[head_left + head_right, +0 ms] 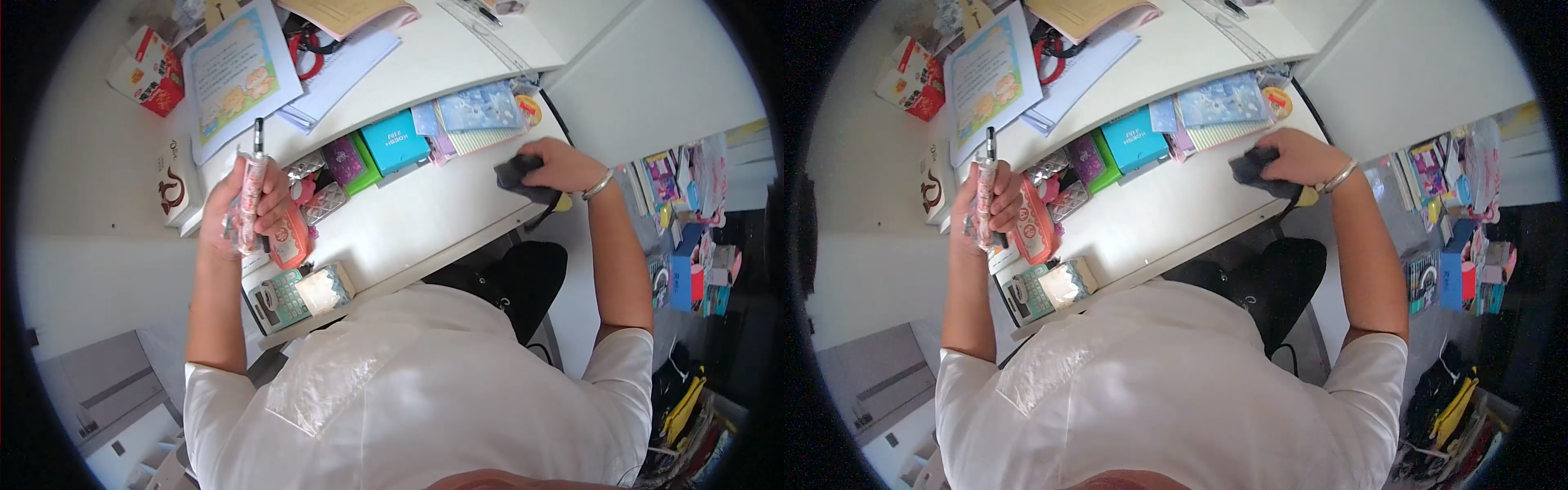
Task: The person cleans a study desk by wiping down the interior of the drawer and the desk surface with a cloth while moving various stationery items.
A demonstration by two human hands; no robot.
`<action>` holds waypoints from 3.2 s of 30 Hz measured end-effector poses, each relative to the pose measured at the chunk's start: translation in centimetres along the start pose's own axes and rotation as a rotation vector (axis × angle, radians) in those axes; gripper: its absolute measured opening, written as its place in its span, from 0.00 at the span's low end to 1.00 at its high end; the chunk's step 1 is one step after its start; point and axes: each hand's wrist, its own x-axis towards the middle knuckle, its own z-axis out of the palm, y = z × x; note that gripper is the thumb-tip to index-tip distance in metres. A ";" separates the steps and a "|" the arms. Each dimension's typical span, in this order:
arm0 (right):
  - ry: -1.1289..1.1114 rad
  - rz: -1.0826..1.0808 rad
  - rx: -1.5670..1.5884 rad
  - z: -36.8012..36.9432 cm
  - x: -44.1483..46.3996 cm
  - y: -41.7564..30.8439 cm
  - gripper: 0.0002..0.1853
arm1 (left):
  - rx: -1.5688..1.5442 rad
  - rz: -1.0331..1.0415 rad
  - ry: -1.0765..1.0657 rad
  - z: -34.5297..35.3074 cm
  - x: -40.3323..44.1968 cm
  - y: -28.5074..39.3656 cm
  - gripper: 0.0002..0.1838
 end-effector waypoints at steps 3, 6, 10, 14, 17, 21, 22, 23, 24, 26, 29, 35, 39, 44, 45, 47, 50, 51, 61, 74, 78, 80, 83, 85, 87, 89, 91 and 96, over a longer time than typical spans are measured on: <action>0.203 -0.164 0.167 -3.1 1.0 -2.7 0.16 | 0.114 0.024 0.124 1.2 -2.1 2.7 0.24; 0.371 -0.303 0.160 -6.6 4.5 -4.8 0.14 | 0.259 0.075 0.203 2.7 -3.6 4.6 0.24; 0.682 -0.468 0.113 -8.1 12.4 -3.4 0.14 | 0.346 0.136 0.287 4.5 -5.8 5.9 0.25; 0.891 -0.257 -0.274 -2.6 17.0 -2.5 0.18 | 0.339 0.196 0.368 4.6 -7.3 5.5 0.25; 0.983 -0.245 -0.285 0.7 15.4 -5.8 0.20 | 0.297 0.212 0.449 3.4 -7.9 4.2 0.24; 0.931 -0.410 -0.254 3.9 13.9 -11.3 0.18 | 0.242 0.202 0.398 2.3 -7.6 4.1 0.24; 0.905 -0.463 -0.236 4.6 13.5 -12.6 0.18 | 0.242 0.199 0.383 2.2 -7.3 4.2 0.24; 0.855 -0.494 -0.230 5.1 12.8 -14.0 0.19 | 0.240 0.197 0.366 2.1 -6.9 4.2 0.24; 0.801 -0.522 -0.221 5.5 12.2 -15.0 0.19 | 0.236 0.193 0.352 2.0 -6.5 4.2 0.24; 0.756 -0.603 -0.155 6.0 12.5 -15.0 0.21 | 0.220 0.185 0.357 1.6 -5.9 4.4 0.24; 0.680 -0.613 -0.116 3.9 12.5 -12.6 0.22 | 0.187 0.186 0.320 0.6 -5.5 4.2 0.24; 0.782 -0.360 -0.365 -3.9 14.3 -3.8 0.17 | 0.111 0.234 0.277 -0.2 -7.0 3.9 0.24; 0.739 -0.395 -0.223 -6.9 17.9 -0.1 0.22 | 0.109 0.287 0.209 -0.6 -8.4 5.2 0.24; 0.808 -0.662 -0.390 -1.5 10.3 -12.2 0.32 | 0.191 0.430 0.163 0.0 -9.9 6.5 0.23; 0.658 -0.805 -0.253 1.9 8.6 -14.4 0.35 | 0.193 0.454 0.152 -0.1 -10.0 6.4 0.23; 0.054 -0.840 0.305 9.3 4.8 -19.3 0.41 | 0.146 0.458 0.177 -0.3 -10.0 6.2 0.23; -0.012 -0.861 0.075 15.7 4.0 -22.1 0.40 | 0.102 0.453 0.167 -1.1 -10.1 5.4 0.22; 0.026 -0.856 0.086 17.6 4.9 -21.6 0.38 | 0.078 0.450 0.140 -1.5 -9.9 4.9 0.22; 0.498 -0.563 0.170 7.9 2.8 -7.7 0.39 | 0.040 0.498 0.200 -3.0 -10.8 2.8 0.21; 0.932 0.117 -0.255 5.8 -0.3 5.6 0.31 | -0.011 0.479 0.155 -3.0 -10.6 2.9 0.22; 0.726 -0.347 0.232 9.6 2.9 -7.5 0.20 | -0.015 0.504 0.154 -3.3 -10.9 3.2 0.22; 0.400 -0.674 0.252 13.0 4.8 -15.7 0.13 | -0.023 0.508 0.168 -3.2 -10.9 3.3 0.22; 0.269 -0.904 0.111 18.3 7.4 -22.4 0.14 | 0.000 0.491 0.128 -2.6 -11.3 3.2 0.22; 0.323 -0.859 -0.045 21.0 9.0 -23.6 0.12 | 0.007 0.509 0.117 -2.5 -11.5 3.2 0.22; 0.360 -0.830 -0.145 22.0 9.9 -23.8 0.10 | -0.008 0.523 0.151 -2.2 -11.5 3.3 0.22; 0.368 -0.815 -0.184 22.6 10.3 -23.6 0.11 | -0.019 0.527 0.144 -2.4 -11.4 3.3 0.23; 0.386 -0.813 -0.195 22.4 10.5 -23.4 0.10 | -0.025 0.516 0.101 -2.8 -11.1 3.2 0.24; 0.360 -0.860 -0.137 22.4 10.3 -22.4 0.08 | -0.031 0.499 0.120 -3.4 -10.8 2.5 0.24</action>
